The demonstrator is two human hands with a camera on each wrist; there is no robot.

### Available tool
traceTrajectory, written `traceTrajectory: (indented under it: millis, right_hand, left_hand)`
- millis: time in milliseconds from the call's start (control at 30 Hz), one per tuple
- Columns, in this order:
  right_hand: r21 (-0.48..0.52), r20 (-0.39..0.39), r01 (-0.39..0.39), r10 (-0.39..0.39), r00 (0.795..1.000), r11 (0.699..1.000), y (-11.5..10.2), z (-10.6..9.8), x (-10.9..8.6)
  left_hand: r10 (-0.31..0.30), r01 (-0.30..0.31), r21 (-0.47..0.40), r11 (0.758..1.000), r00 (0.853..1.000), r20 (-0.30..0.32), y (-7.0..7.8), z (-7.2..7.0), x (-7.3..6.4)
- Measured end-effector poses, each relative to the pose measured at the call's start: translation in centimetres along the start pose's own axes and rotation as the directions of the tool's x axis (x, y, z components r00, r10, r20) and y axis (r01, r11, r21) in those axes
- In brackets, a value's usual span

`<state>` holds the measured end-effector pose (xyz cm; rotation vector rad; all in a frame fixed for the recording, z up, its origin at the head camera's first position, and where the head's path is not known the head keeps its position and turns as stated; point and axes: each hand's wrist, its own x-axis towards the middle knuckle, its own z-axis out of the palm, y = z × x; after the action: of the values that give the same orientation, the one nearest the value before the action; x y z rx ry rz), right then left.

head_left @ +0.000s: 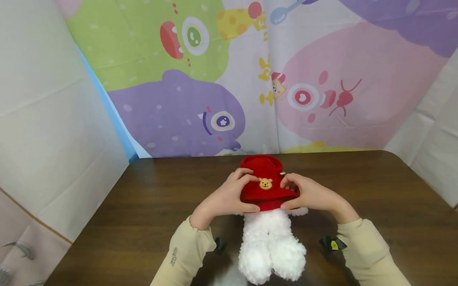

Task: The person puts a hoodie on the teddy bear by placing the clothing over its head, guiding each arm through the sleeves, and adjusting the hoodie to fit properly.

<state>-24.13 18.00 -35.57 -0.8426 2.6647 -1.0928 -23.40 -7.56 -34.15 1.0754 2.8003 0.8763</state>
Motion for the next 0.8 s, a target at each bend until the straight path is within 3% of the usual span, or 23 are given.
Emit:
traceTrajectory:
  millis: [167, 333, 533, 667, 800]
  right_hand:
    - [-0.037, 0.003, -0.006, 0.006, 1.0, 0.999, 0.1, 0.1, 0.1]
    - [-0.023, -0.004, -0.014, 0.014, 1.0, 1.0, 0.1, 0.0, -0.1]
    - [-0.035, -0.035, -0.04, 0.039, 0.999, 0.999, 0.2, -0.3, -0.2]
    - [-0.076, -0.061, -0.043, 0.039, 0.997, 0.996, 0.0, -0.6, 0.1]
    - [-0.08, -0.085, -0.078, 0.072, 0.994, 0.994, -0.2, -1.3, 0.7]
  left_hand:
    - [-0.018, 0.02, 0.095, 0.995, 1.0, -0.016, -0.1, 0.1, 0.1]
    - [-0.068, 0.068, 0.0, 0.998, 0.996, -0.053, -0.2, -0.3, 0.0]
    - [-0.153, 0.151, -0.028, 0.988, 0.98, -0.123, -0.4, -0.4, 0.1]
    - [-0.179, 0.177, -0.023, 0.984, 0.981, -0.077, -0.3, -0.7, 0.2]
    - [-0.148, 0.147, -0.031, 0.989, 0.988, -0.033, -0.1, -1.3, 0.7]
